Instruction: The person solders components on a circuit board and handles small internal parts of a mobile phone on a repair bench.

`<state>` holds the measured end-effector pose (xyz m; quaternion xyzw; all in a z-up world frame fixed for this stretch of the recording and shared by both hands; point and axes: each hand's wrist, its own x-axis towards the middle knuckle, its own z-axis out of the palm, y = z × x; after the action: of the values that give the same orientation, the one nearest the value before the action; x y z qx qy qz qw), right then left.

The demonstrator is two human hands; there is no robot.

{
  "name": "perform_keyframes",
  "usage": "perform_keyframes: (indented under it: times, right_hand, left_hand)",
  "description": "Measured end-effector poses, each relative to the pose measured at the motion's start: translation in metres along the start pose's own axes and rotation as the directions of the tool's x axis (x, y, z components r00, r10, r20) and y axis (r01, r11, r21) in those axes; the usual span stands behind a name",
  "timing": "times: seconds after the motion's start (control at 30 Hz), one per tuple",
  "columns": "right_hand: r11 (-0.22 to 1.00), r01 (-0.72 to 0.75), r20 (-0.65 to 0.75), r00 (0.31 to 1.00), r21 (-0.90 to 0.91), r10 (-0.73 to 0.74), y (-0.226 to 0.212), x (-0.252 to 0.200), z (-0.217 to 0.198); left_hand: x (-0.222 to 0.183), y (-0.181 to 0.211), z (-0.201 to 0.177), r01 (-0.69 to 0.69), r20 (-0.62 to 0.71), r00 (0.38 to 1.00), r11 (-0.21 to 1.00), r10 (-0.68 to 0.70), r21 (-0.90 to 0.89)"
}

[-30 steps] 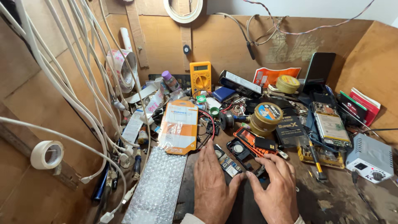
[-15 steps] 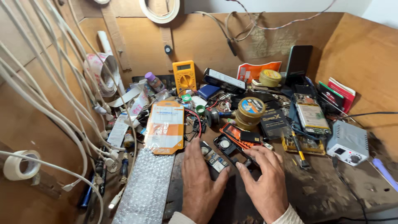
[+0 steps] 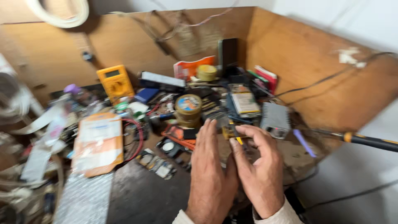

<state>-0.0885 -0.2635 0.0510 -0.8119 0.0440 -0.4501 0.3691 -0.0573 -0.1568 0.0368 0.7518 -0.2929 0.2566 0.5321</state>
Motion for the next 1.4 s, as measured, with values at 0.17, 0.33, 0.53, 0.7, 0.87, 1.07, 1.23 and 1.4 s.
perform_keyframes:
  times: [0.17, 0.33, 0.53, 0.7, 0.87, 1.07, 1.23, 1.4]
  right_hand:
    - [0.994, -0.077, -0.106, 0.992, -0.082, 0.068, 0.023, 0.007, -0.052]
    - [0.853, 0.061, -0.143, 0.977, -0.518, -0.157, 0.052, 0.006, -0.104]
    - [0.836, -0.200, -0.058, 0.978, -0.511, 0.199, 0.098, 0.003, -0.119]
    - [0.820, -0.320, -0.135, 0.947, -0.474, 0.291, 0.106, -0.007, -0.107]
    - [0.856, -0.273, -0.281, 0.947, -0.439, 0.158, 0.105, -0.017, -0.105]
    - [0.939, -0.202, -0.357, 0.929, -0.280, 0.093, 0.101, -0.026, -0.110]
    - [0.928, -0.134, -0.352, 0.936, -0.347, 0.003, 0.090, -0.023, -0.109]
    - [0.958, -0.172, -0.415, 0.908, -0.231, 0.063, 0.061, -0.035, -0.110]
  left_hand:
    - [0.013, 0.035, 0.049, -0.049, 0.091, 0.994, 0.983, 0.066, -0.175]
    - [0.015, 0.065, 0.080, -0.019, 0.284, 0.955, 0.974, 0.085, -0.227]
    - [0.011, 0.073, 0.095, 0.158, 0.353, 0.935, 0.936, -0.039, -0.315]
    - [0.007, 0.063, 0.086, 0.326, 0.390, 0.898, 0.904, -0.205, -0.277]
    - [0.006, 0.054, 0.075, 0.358, 0.366, 0.898, 0.891, -0.247, -0.278]
    - [0.003, 0.048, 0.059, 0.568, 0.466, 0.777, 0.790, -0.423, -0.230]
    - [0.001, 0.039, 0.056, 0.593, 0.478, 0.769, 0.752, -0.424, -0.288]
    - [-0.006, 0.033, 0.062, 0.618, 0.508, 0.751, 0.719, -0.421, -0.318]
